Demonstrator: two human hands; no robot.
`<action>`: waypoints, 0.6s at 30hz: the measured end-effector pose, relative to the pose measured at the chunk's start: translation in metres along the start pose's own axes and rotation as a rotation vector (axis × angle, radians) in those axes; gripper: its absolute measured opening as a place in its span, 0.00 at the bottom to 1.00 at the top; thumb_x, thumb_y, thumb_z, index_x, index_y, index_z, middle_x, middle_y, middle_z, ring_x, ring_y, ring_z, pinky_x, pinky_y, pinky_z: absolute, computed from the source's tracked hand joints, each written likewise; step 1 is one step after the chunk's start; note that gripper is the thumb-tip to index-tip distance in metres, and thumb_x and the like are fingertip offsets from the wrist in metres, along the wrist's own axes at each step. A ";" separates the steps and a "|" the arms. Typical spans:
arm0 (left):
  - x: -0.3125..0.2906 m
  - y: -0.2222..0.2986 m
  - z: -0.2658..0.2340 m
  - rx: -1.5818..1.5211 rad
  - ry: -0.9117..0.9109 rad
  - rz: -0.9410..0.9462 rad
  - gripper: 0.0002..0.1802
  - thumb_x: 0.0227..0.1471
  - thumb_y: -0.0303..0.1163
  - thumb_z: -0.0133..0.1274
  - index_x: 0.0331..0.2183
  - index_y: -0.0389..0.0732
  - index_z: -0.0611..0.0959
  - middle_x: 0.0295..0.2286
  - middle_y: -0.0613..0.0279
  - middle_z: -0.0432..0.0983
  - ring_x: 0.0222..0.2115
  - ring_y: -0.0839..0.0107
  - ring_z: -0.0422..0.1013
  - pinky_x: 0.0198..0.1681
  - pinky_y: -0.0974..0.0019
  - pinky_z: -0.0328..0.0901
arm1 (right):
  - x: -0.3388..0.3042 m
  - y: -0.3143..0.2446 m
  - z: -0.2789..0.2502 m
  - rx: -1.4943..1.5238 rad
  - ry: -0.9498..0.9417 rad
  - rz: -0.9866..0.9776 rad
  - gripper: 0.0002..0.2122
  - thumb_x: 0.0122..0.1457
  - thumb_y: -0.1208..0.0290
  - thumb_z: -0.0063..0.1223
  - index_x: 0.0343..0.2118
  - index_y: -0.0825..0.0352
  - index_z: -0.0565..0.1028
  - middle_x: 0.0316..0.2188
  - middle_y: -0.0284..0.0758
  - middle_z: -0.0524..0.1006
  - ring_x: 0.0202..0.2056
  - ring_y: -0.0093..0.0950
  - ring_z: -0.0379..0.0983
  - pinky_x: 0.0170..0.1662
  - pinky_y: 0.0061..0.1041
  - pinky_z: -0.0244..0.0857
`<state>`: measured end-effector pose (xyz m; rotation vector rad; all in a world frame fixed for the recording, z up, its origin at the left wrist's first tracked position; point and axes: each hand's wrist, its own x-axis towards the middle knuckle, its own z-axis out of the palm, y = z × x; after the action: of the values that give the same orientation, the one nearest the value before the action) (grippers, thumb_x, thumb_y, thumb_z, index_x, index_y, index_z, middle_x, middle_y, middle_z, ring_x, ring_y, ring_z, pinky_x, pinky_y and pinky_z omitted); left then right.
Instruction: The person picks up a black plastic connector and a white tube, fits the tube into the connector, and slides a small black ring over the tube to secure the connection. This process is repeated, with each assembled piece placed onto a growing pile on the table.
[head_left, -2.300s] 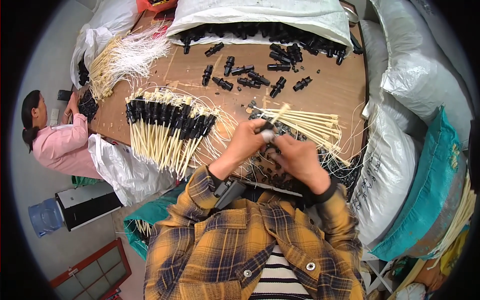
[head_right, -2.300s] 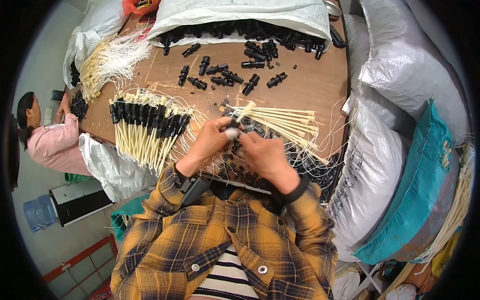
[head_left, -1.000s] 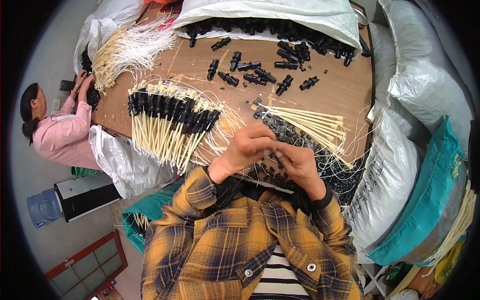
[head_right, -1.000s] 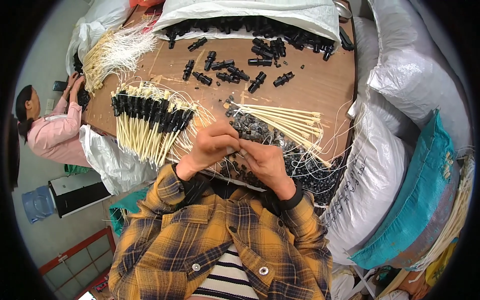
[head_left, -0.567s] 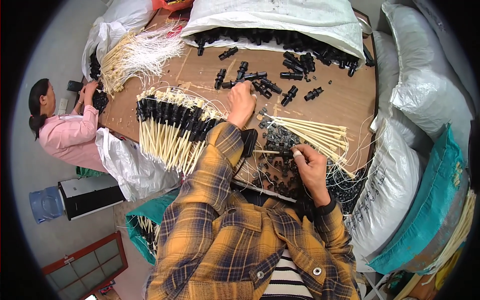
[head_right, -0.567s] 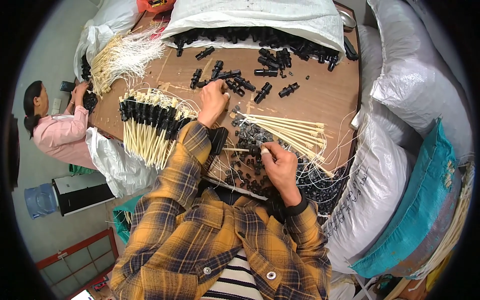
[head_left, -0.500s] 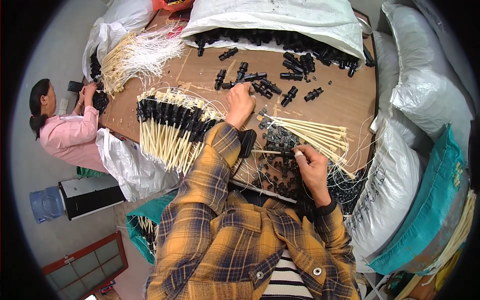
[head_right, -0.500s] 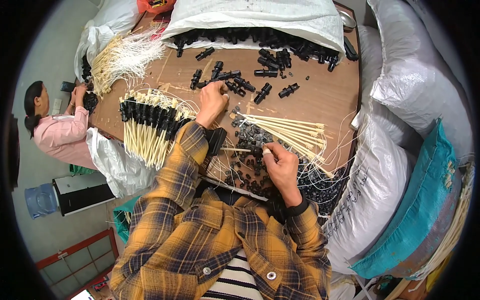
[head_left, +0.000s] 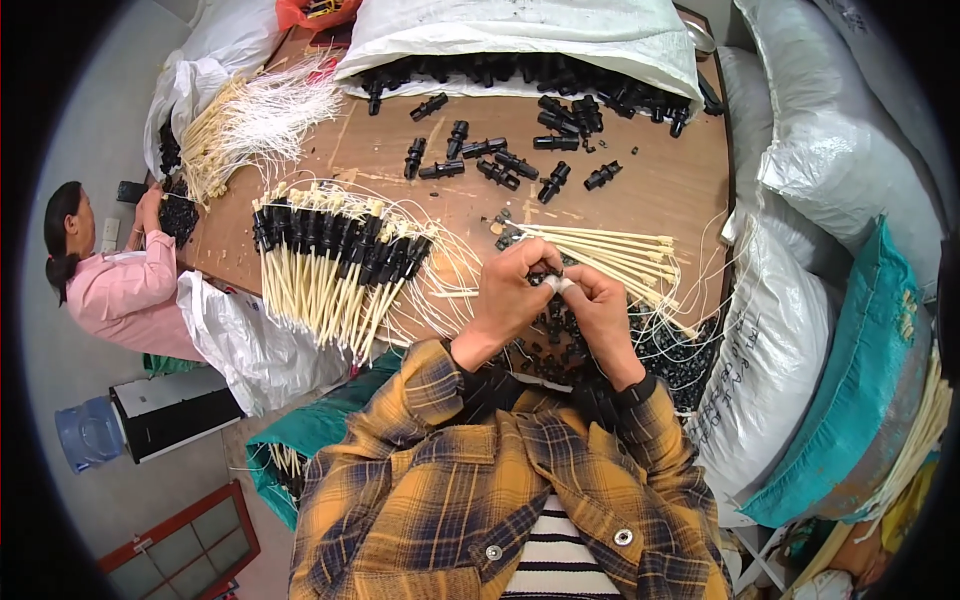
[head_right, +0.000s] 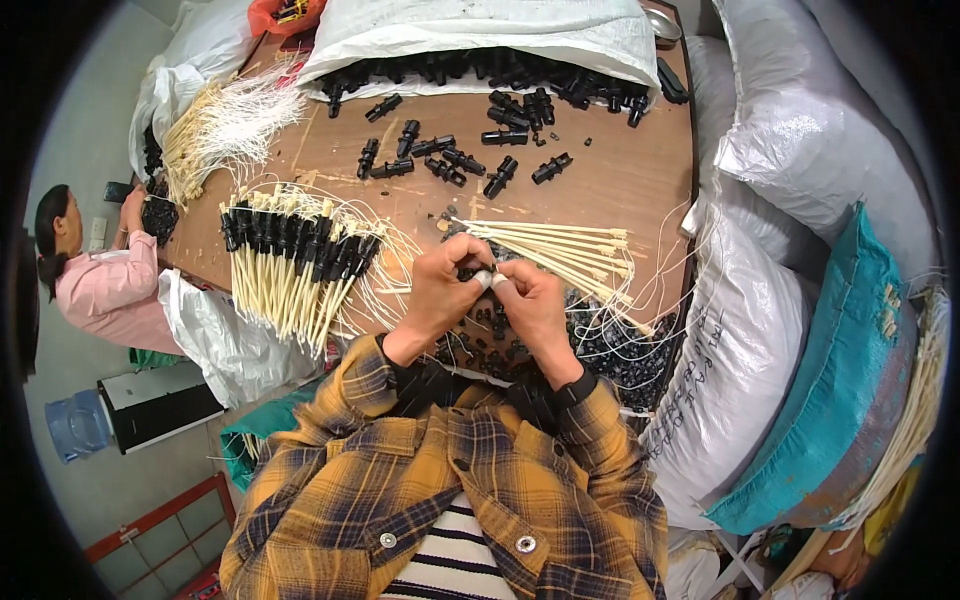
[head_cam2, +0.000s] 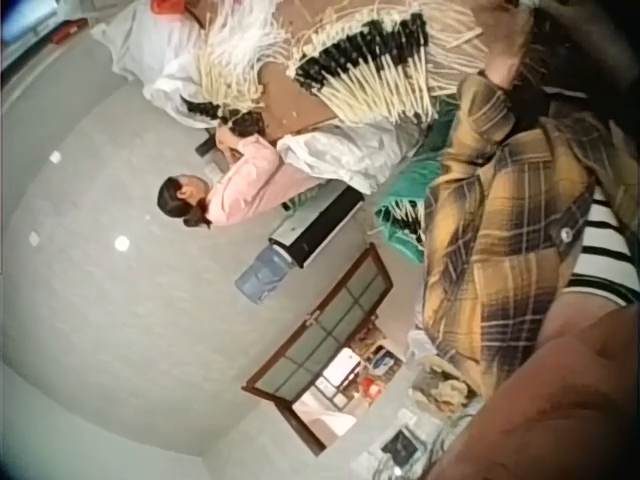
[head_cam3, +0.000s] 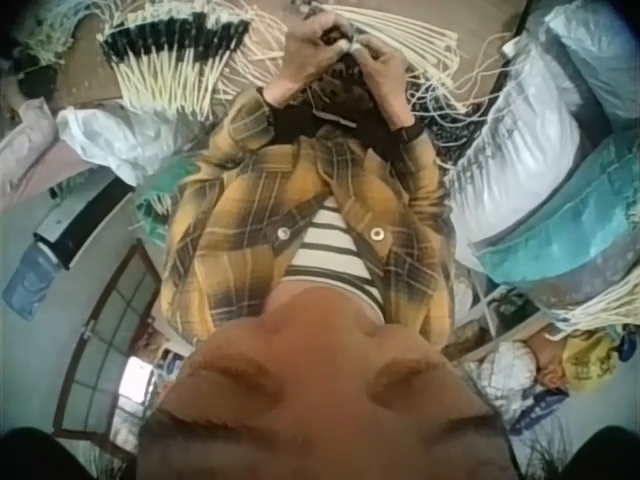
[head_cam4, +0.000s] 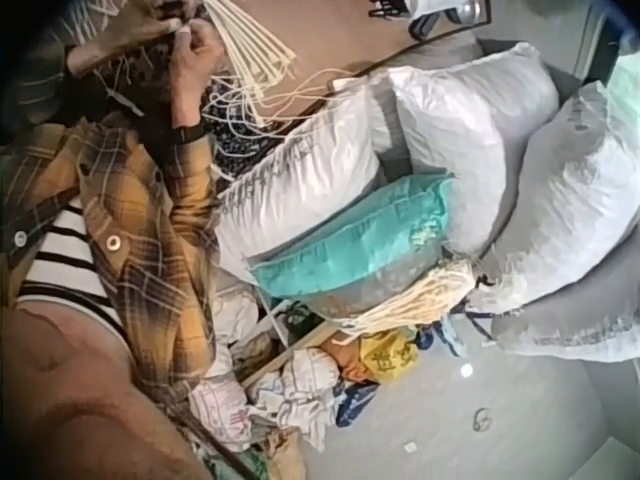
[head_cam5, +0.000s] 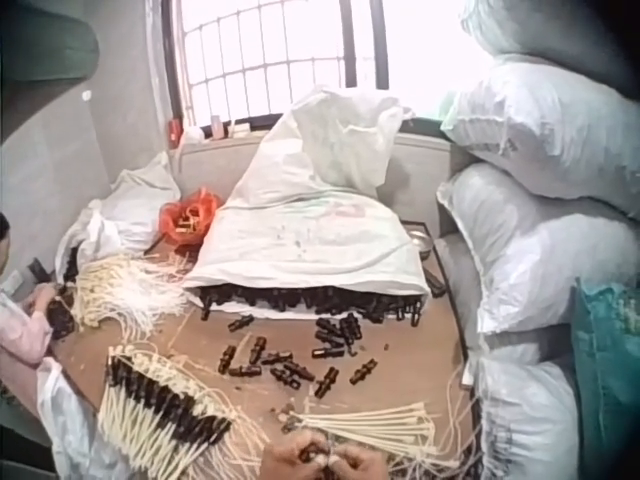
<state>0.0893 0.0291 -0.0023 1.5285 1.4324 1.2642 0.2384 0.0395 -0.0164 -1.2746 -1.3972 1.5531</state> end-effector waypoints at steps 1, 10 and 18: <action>-0.001 -0.001 0.000 -0.001 0.005 0.000 0.08 0.40 0.15 0.56 0.26 0.35 0.75 0.23 0.69 0.72 0.26 0.81 0.69 0.30 0.79 0.65 | -0.001 -0.001 0.002 0.174 -0.042 0.003 0.05 0.58 0.77 0.50 0.33 0.70 0.77 0.21 0.18 0.69 0.22 0.08 0.58 0.24 0.11 0.50; -0.006 -0.012 -0.009 0.025 -0.091 -0.196 0.06 0.38 0.22 0.59 0.25 0.37 0.84 0.21 0.62 0.75 0.21 0.75 0.72 0.24 0.72 0.65 | -0.006 0.003 0.004 -0.082 0.047 -0.167 0.04 0.56 0.75 0.54 0.32 0.69 0.77 0.15 0.19 0.68 0.18 0.09 0.58 0.21 0.13 0.51; -0.007 -0.006 -0.010 0.149 0.065 -0.114 0.05 0.38 0.25 0.56 0.24 0.38 0.84 0.21 0.62 0.76 0.20 0.73 0.72 0.23 0.72 0.65 | -0.009 -0.013 0.004 -0.256 0.039 -0.249 0.03 0.55 0.76 0.56 0.30 0.69 0.77 0.13 0.25 0.68 0.17 0.12 0.61 0.21 0.15 0.55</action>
<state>0.0781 0.0221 -0.0067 1.4897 1.6636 1.1706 0.2354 0.0327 -0.0019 -1.2142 -1.6994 1.2057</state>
